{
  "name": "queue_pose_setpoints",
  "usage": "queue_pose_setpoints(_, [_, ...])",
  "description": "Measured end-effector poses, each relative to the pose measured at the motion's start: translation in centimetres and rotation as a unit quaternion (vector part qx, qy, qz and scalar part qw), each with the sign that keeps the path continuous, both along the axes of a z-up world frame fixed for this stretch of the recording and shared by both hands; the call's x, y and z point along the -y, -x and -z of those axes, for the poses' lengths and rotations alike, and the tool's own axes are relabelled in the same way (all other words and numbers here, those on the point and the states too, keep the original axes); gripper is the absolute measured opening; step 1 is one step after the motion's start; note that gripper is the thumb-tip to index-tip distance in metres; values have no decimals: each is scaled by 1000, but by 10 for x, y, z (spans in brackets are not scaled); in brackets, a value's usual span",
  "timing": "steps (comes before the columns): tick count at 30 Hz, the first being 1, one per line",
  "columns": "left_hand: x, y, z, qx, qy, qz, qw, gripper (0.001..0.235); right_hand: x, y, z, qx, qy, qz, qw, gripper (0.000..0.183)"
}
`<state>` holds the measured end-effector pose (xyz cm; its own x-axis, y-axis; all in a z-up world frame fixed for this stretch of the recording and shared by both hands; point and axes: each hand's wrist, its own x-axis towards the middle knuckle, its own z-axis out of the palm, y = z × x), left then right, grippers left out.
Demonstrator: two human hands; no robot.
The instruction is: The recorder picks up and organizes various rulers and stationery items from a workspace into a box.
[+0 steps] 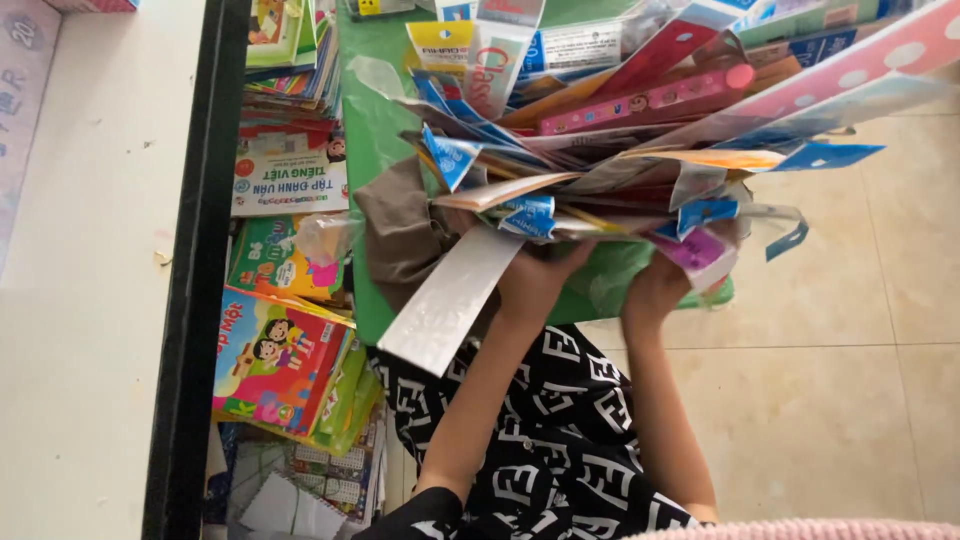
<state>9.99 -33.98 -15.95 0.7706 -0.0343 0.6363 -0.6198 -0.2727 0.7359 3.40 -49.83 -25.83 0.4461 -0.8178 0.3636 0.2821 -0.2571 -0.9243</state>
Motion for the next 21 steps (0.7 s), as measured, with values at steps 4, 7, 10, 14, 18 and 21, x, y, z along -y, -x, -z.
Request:
queue_pose_setpoints(4, [-3,-17,53,-193,-4,107,975,57,60,-1,55,49,30,65,996,52])
queue_pose_setpoints(7, [-9,-31,50,-274,-126,92,949,54,61,-1,113,-315,80,77,942,36])
queue_pose_setpoints(10, [-26,-70,29,-114,-79,72,988,69,10,1,112,-160,115,57,979,39])
queue_pose_setpoints(14, [-74,-176,73,-115,-126,131,977,84,-105,3,10,-88,217,-62,970,59])
queue_pose_setpoints(18, [-96,-162,-8,-185,10,171,968,60,-153,11,-34,-125,332,-223,908,42])
queue_pose_setpoints(21, [-99,-131,9,-193,-10,111,975,56,-113,2,36,-87,366,-20,926,29])
